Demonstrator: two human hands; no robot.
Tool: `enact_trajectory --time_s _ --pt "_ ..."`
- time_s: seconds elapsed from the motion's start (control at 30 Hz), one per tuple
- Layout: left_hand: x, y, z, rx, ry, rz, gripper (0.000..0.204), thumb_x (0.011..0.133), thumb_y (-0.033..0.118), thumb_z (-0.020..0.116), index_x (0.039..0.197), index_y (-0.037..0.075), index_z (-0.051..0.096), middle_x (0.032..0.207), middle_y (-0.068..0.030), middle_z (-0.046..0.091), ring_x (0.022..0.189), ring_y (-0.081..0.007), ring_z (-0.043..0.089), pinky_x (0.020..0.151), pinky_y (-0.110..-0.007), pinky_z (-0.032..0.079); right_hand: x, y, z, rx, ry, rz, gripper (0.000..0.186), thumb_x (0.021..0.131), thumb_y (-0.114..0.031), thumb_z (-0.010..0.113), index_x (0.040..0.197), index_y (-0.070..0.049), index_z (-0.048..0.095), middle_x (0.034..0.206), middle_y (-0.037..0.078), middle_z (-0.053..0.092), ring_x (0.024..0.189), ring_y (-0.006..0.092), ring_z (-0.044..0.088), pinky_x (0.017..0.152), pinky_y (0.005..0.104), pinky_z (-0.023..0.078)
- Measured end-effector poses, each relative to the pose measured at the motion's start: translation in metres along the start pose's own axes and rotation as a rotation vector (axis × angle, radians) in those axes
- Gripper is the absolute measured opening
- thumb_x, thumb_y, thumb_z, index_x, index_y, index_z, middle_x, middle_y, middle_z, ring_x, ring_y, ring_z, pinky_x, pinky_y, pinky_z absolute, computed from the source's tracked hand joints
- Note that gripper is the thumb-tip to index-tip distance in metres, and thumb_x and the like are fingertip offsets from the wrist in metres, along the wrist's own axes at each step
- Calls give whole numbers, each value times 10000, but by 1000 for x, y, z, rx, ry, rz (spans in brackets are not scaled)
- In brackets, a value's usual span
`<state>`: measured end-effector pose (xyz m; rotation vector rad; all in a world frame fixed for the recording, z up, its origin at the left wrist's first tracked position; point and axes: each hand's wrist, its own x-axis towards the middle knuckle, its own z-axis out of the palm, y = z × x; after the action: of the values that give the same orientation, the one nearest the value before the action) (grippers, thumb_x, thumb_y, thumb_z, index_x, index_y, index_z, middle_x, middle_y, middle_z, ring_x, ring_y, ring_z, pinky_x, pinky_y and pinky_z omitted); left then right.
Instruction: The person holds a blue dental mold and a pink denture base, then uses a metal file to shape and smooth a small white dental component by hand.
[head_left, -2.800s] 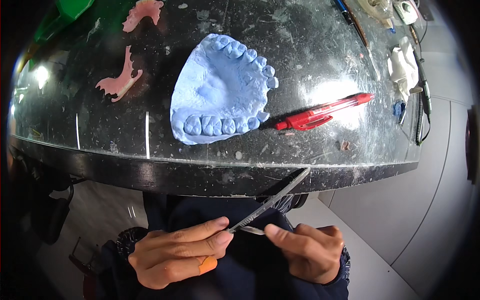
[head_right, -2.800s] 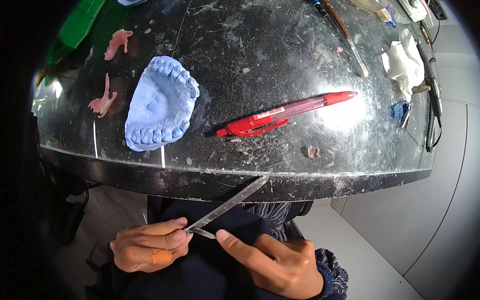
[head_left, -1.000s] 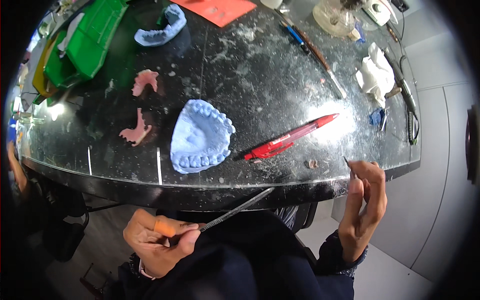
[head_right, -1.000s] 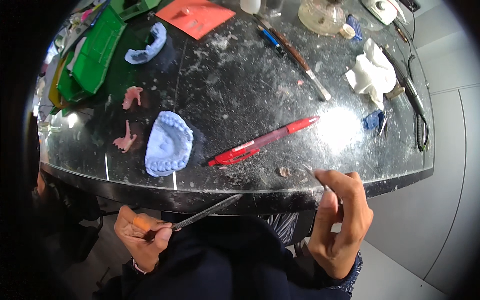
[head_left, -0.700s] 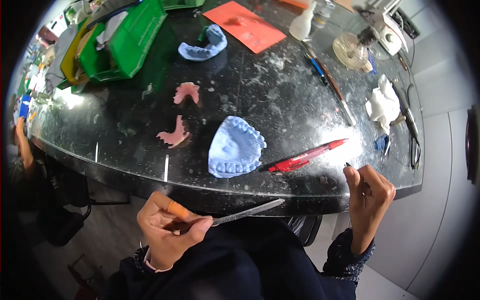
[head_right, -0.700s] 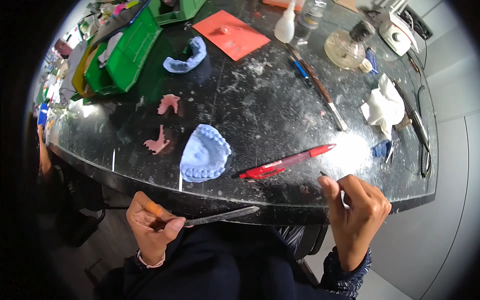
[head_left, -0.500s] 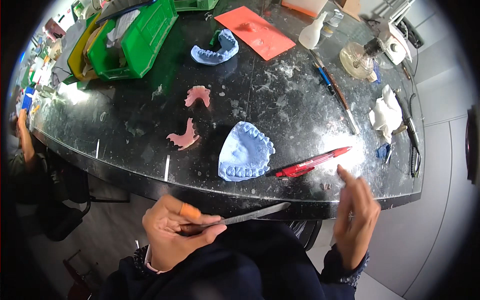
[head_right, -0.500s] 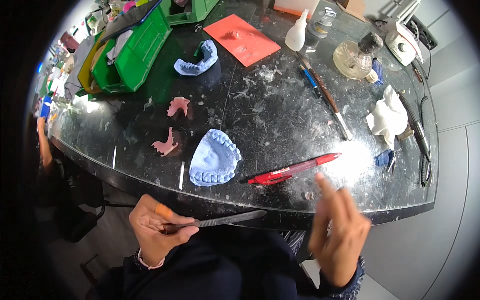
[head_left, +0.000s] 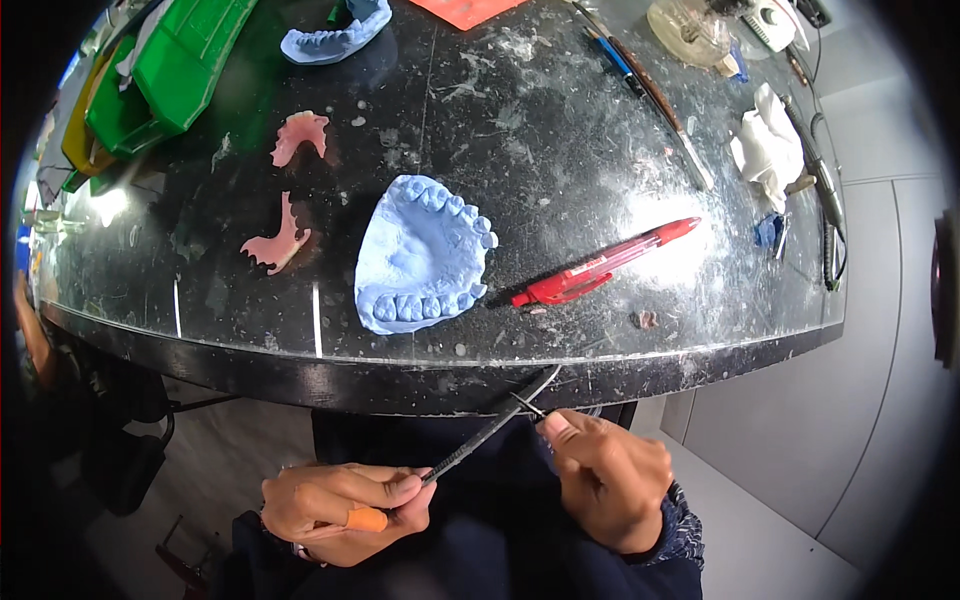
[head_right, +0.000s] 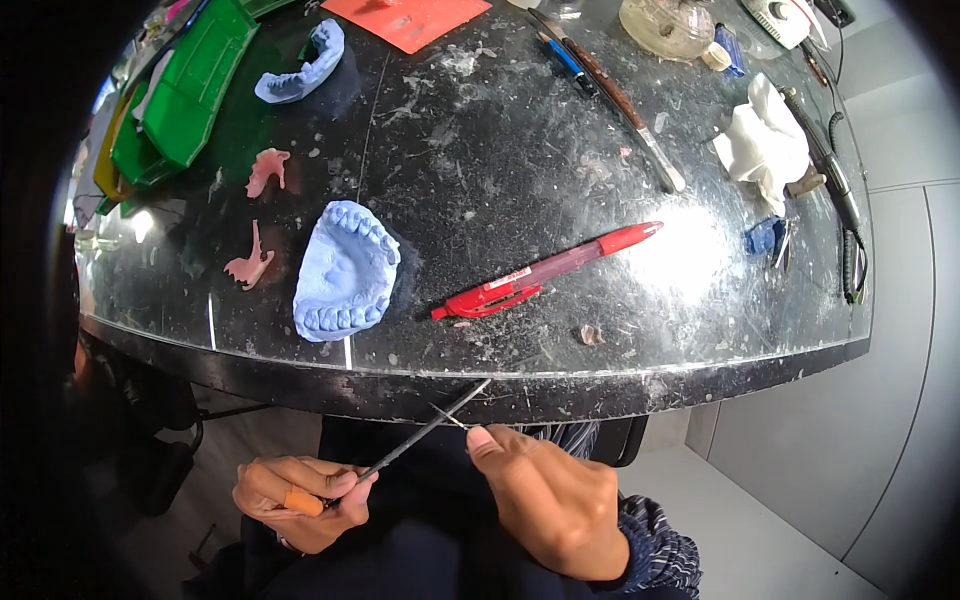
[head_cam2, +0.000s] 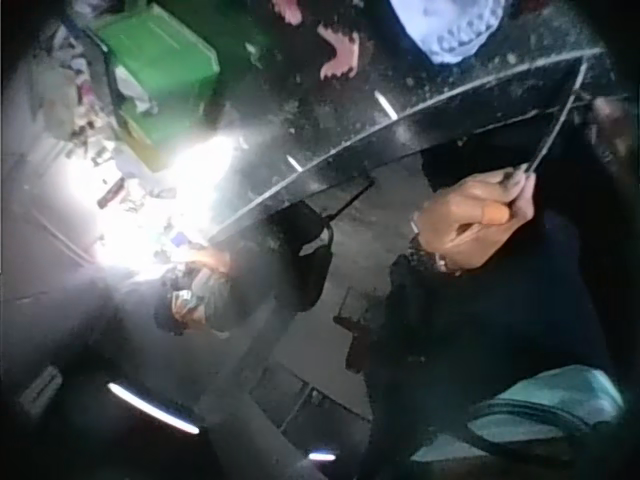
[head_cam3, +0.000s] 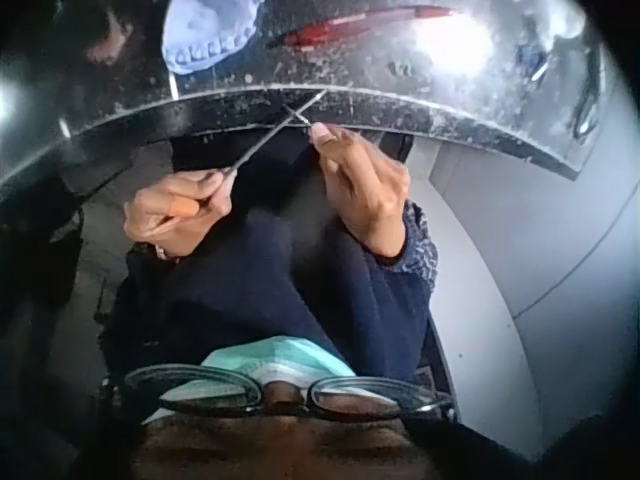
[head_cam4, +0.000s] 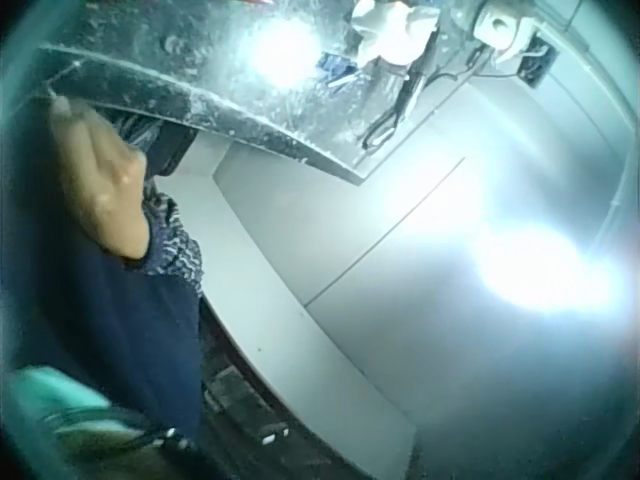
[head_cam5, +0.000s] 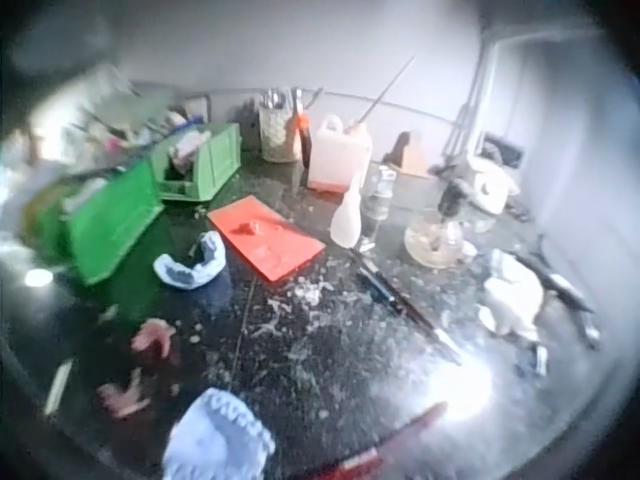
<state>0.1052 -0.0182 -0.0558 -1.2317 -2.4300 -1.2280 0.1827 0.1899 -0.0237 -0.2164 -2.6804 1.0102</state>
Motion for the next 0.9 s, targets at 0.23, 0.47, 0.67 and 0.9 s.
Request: enact_trajectory --time_s 0.23,0.47,0.67,0.9 --pt "3 -6 -2 91 -62 80 491 653 420 693 803 50 407 557 95 376 462 -51 412 503 -198 333 2 -9 -2 -111 34 38 154 692 77 654 780 -27 583 688 99 640 450 151 560 401 226 415" --pt "10 -4 14 -199 58 2 426 622 207 751 727 46 370 554 69 398 423 -10 396 414 -113 305 0 -3 -6 -207 83 -11 189 665 73 668 821 -26 631 722 116 649 467 150 565 415 227 412" --pt "8 -2 14 -335 71 -35 415 573 20 757 662 23 351 534 53 400 406 17 388 365 -67 292 1 -11 -13 -203 29 75 183 665 91 656 809 -18 625 712 125 647 481 167 578 434 245 432" --pt "7 -3 8 -272 60 9 414 573 33 761 658 37 356 541 45 414 419 20 398 382 -88 302 16 -14 -17 -233 62 217 87 700 61 656 744 5 606 698 142 644 516 196 609 438 247 429"
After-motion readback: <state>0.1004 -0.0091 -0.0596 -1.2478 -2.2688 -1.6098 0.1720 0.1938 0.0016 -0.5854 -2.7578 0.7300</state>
